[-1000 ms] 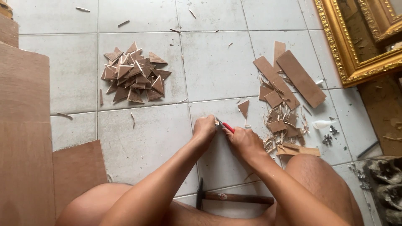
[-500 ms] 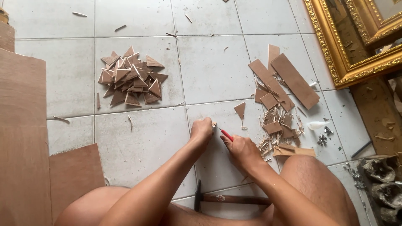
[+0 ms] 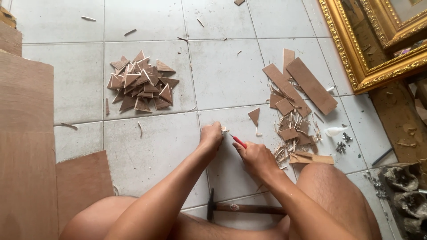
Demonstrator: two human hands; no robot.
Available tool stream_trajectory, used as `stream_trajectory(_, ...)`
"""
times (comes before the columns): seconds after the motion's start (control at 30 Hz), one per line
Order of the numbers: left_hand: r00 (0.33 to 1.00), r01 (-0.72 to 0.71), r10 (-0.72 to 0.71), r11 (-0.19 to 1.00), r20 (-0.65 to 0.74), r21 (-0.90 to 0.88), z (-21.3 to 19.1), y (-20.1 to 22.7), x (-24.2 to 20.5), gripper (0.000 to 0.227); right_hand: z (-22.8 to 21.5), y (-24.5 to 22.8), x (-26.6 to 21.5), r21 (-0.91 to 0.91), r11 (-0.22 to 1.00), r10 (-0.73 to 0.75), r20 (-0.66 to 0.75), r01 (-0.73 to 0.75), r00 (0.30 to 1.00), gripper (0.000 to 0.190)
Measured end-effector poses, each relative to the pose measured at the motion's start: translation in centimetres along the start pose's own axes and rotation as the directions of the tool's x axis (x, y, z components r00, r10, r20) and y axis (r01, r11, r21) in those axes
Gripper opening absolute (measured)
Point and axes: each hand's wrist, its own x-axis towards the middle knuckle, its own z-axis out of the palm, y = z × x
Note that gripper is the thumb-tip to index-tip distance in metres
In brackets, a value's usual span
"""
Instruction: The person sits on the floor and uses a red utility knife to cut small rectangular pieces of wood into triangular shapes. The person holds each piece with one hand and carefully slices along the edges, placing the finished triangles into a growing pile on the floor.
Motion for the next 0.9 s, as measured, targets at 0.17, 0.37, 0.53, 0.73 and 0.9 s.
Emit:
stream_trajectory(0.17,0.996,-0.074,0.071,0.996,0.060,0.054,0.2,1.3,-1.7,0.051,-0.4,-0.8,0.3,-0.039,0.999,0.003,0.039,-0.002,0.999,0.070)
stream_trajectory(0.37,0.938,-0.170,0.201,0.977,0.282,-0.128,-0.5,2.2,-2.8,0.043,-0.3,2.4,2.7,0.470,0.850,0.178,0.171,-0.239,0.969,0.060)
stream_trajectory(0.53,0.923,-0.070,0.132,0.982,0.362,-0.178,-0.7,3.8,-4.2,0.042,-2.3,0.9,2.3,0.661,0.732,0.067,0.172,-0.165,0.983,0.061)
stream_trajectory(0.73,0.932,-0.043,0.164,0.936,0.323,-0.350,-1.3,4.1,-3.1,0.040,-3.6,1.0,0.8,0.337,0.911,0.130,0.311,-0.237,0.942,0.040)
stream_trajectory(0.9,0.868,-0.157,0.256,0.954,0.426,-0.254,-0.4,3.0,-3.3,0.044,-4.0,0.6,2.6,0.891,0.402,0.083,0.193,-0.210,0.978,0.043)
